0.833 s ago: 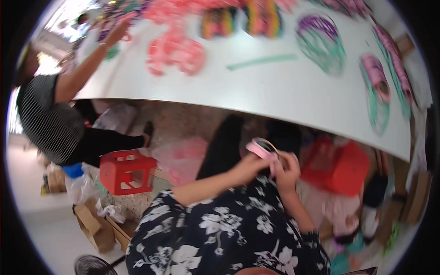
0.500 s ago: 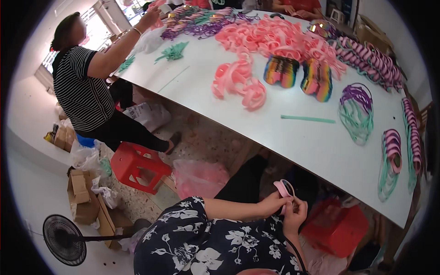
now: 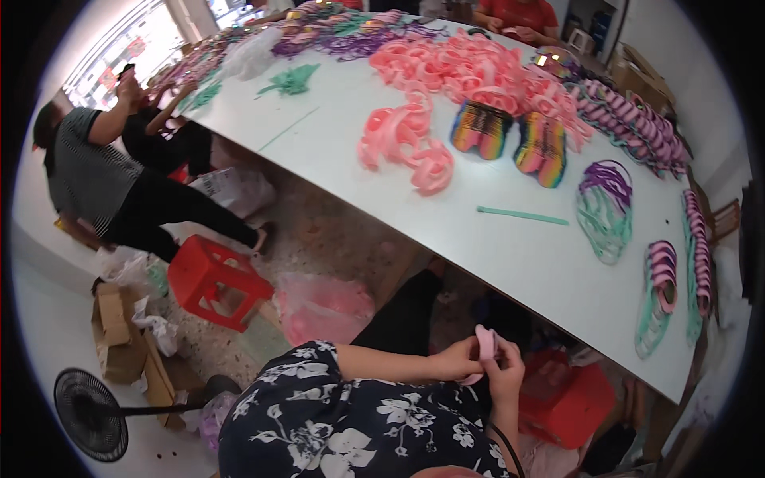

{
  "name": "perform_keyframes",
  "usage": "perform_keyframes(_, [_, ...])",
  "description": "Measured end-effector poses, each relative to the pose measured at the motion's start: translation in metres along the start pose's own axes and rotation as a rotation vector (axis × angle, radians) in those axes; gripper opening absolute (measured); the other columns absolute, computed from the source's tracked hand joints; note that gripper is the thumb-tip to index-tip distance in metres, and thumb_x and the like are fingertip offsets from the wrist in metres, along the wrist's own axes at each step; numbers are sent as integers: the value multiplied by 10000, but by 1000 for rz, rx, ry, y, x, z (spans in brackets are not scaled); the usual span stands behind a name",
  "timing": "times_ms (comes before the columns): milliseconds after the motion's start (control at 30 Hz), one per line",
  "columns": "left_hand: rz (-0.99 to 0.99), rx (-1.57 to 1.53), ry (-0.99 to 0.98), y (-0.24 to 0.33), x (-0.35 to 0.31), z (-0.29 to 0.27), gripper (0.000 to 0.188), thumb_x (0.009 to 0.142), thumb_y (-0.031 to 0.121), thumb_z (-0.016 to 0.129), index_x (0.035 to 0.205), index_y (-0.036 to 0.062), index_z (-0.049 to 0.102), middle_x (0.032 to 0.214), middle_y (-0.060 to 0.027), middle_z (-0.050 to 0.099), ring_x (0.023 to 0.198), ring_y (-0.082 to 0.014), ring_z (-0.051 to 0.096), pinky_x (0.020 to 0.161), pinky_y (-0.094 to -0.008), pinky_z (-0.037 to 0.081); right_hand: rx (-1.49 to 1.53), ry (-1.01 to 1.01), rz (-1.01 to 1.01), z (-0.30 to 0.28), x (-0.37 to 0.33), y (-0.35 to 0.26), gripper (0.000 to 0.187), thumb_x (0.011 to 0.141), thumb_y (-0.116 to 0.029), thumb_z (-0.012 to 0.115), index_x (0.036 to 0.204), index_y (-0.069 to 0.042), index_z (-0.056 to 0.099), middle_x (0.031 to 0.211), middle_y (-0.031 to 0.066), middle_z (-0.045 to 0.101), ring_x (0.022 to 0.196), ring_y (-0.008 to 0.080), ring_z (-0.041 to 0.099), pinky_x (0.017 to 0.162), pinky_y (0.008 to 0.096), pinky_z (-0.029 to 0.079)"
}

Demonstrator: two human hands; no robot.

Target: The recorder is assembling colorful protective glasses or goggles by attaching pink elastic bands to the frames.

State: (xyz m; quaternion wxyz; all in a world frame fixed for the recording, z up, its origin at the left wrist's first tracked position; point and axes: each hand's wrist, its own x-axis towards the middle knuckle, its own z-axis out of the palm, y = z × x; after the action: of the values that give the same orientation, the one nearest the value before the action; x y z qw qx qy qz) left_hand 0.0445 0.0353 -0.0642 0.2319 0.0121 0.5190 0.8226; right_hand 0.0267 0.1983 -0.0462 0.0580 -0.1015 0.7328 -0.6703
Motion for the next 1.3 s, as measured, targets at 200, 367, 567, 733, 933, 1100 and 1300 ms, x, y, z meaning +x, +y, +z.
perform_keyframes(200, [-53, -2, -82, 4, -3, -11, 557, 929, 158, 679, 1398, 4, 421, 1185, -63, 608, 982, -80, 589, 743, -226, 490, 89, 82, 31, 10, -3, 8, 453, 761, -6, 817, 1194, 36, 688, 1020, 36, 590, 910, 122, 581, 830, 259, 476])
perform_keyframes(367, [-231, 39, -39, 17, -7, -17, 439, 942, 203, 674, 1315, 18, 535, 1070, -57, 651, 883, -87, 613, 703, -210, 474, -290, 89, -109, 7, 2, -13, 493, 709, -160, 894, 1143, -3, 718, 1061, 96, 639, 927, 167, 622, 833, 292, 522])
perform_keyframes(567, [-270, -282, 97, -4, 4, -29, 333, 931, 152, 713, 1191, -36, 624, 977, -81, 688, 874, -144, 668, 776, -271, 531, -367, 109, -212, -38, 14, -58, 421, 739, -126, 891, 1108, -15, 725, 937, 76, 670, 687, 120, 594, 641, 250, 512])
perform_keyframes(733, [-310, -241, 46, -8, 6, -46, 301, 943, 96, 660, 1210, -26, 590, 1042, -97, 682, 965, -194, 680, 850, -320, 544, -630, 455, -344, -109, 50, -99, 180, 820, -70, 791, 988, -33, 738, 774, 41, 666, 637, 120, 593, 594, 257, 479])
perform_keyframes(933, [-310, -213, 82, -10, 8, -49, 268, 951, 106, 647, 1190, -2, 589, 1034, -82, 667, 970, -190, 664, 856, -324, 536, 219, 899, -126, -209, 123, -101, 133, 937, -112, 688, 992, 9, 692, 849, 25, 656, 700, 95, 585, 652, 243, 491])
perform_keyframes(1100, [-309, -228, 105, -9, 9, -49, 293, 932, 104, 701, 1189, 4, 600, 1051, -68, 667, 950, -174, 662, 844, -318, 528, 239, 916, -134, -276, 183, -78, 127, 919, -108, 675, 940, 18, 678, 860, 24, 636, 756, 92, 590, 681, 244, 503])
perform_keyframes(1300, [-311, -167, 85, -10, 10, -45, 265, 942, 113, 672, 1177, 16, 596, 1030, -76, 668, 964, -181, 663, 852, -325, 529, -135, 1002, -144, -271, 202, -65, 191, 908, -109, 687, 1022, 44, 672, 915, 47, 647, 808, 126, 615, 748, 258, 516])
